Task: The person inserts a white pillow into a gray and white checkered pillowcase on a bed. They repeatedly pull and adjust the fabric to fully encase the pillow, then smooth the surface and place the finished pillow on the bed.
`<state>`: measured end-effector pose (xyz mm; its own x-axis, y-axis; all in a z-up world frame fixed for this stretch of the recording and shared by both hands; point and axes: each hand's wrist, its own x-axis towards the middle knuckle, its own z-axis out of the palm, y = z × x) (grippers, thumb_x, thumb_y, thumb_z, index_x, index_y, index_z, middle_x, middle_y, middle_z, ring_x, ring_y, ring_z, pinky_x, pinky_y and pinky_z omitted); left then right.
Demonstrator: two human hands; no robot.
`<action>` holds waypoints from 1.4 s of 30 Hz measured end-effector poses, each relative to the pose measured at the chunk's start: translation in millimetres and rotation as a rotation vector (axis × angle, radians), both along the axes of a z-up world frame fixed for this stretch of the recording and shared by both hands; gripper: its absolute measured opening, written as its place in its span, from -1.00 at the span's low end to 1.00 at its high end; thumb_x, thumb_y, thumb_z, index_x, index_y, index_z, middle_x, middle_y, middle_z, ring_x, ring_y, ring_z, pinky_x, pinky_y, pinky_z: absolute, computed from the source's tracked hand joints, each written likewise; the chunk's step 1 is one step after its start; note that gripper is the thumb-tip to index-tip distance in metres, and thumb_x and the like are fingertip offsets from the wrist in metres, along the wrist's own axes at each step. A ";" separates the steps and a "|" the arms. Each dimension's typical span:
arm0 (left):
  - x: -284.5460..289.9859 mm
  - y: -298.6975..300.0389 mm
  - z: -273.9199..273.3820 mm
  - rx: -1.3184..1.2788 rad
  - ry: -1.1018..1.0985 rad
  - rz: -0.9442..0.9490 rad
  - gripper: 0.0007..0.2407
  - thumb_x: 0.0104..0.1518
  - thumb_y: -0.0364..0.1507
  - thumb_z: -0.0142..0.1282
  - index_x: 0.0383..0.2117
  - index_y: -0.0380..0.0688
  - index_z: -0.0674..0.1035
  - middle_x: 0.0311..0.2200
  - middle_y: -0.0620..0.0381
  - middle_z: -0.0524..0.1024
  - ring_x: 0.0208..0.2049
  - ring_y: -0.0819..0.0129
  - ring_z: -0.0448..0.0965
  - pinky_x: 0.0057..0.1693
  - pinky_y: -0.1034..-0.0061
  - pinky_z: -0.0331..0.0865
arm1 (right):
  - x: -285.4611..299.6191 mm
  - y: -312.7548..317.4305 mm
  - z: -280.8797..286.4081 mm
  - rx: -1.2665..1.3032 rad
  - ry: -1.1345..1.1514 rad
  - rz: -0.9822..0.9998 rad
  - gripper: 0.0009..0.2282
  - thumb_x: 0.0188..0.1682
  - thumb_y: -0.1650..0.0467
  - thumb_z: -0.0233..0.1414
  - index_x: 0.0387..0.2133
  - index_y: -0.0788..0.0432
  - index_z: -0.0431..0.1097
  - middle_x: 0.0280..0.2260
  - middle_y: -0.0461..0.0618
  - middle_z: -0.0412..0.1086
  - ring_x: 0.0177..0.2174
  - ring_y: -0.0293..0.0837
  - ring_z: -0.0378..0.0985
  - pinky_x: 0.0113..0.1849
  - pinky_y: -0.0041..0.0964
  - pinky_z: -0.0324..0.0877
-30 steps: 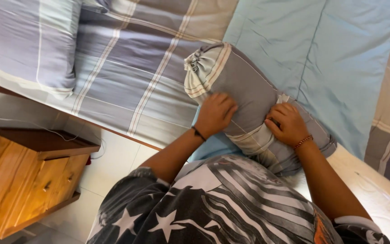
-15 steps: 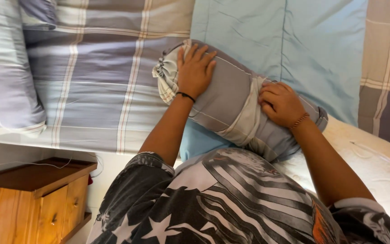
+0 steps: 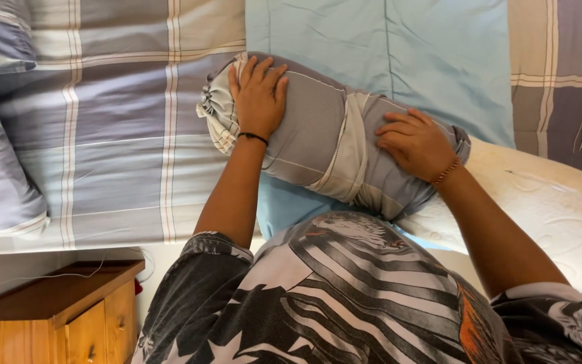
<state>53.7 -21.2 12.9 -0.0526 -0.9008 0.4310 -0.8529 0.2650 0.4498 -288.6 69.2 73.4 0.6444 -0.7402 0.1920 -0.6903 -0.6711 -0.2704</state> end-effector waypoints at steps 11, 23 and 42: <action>11.8 -3.3 -13.2 0.020 -0.019 0.009 -0.77 0.33 -0.22 -0.01 -0.06 0.16 0.68 0.07 0.19 0.55 0.27 0.12 0.31 0.41 -0.09 -0.25 | -189.1 71.9 -34.9 0.272 0.501 -0.372 -0.79 -0.05 0.42 0.11 -0.14 0.00 0.48 -0.21 -0.13 0.54 -0.19 -0.16 0.53 0.07 -0.15 0.32; 12.6 -17.8 -21.9 0.032 -0.059 -0.006 -0.76 0.36 -0.20 -0.03 -0.06 0.16 0.68 0.08 0.20 0.55 0.27 0.12 0.29 0.40 -0.11 -0.29 | -65.8 122.3 31.2 -0.140 0.190 -0.092 -0.59 -0.24 0.16 0.20 -0.07 -0.13 0.49 -0.07 -0.08 0.52 0.04 -0.07 0.47 0.21 0.28 -0.01; 21.7 -16.5 -31.4 0.050 -0.049 0.039 -0.74 0.32 -0.18 -0.08 -0.04 0.24 0.67 0.10 0.26 0.53 0.29 0.18 0.29 0.36 -0.28 -0.28 | -166.7 116.5 23.4 -0.094 0.053 -0.407 -0.72 0.03 0.15 0.15 -0.18 0.06 0.53 -0.09 -0.04 0.52 -0.10 -0.13 0.54 0.03 -0.19 0.39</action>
<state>75.4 -37.7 -18.5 -0.0370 -0.9230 0.3830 -0.8837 0.2092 0.4188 -455.3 185.8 96.8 0.3137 -0.9172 0.2456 -0.9156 -0.3607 -0.1778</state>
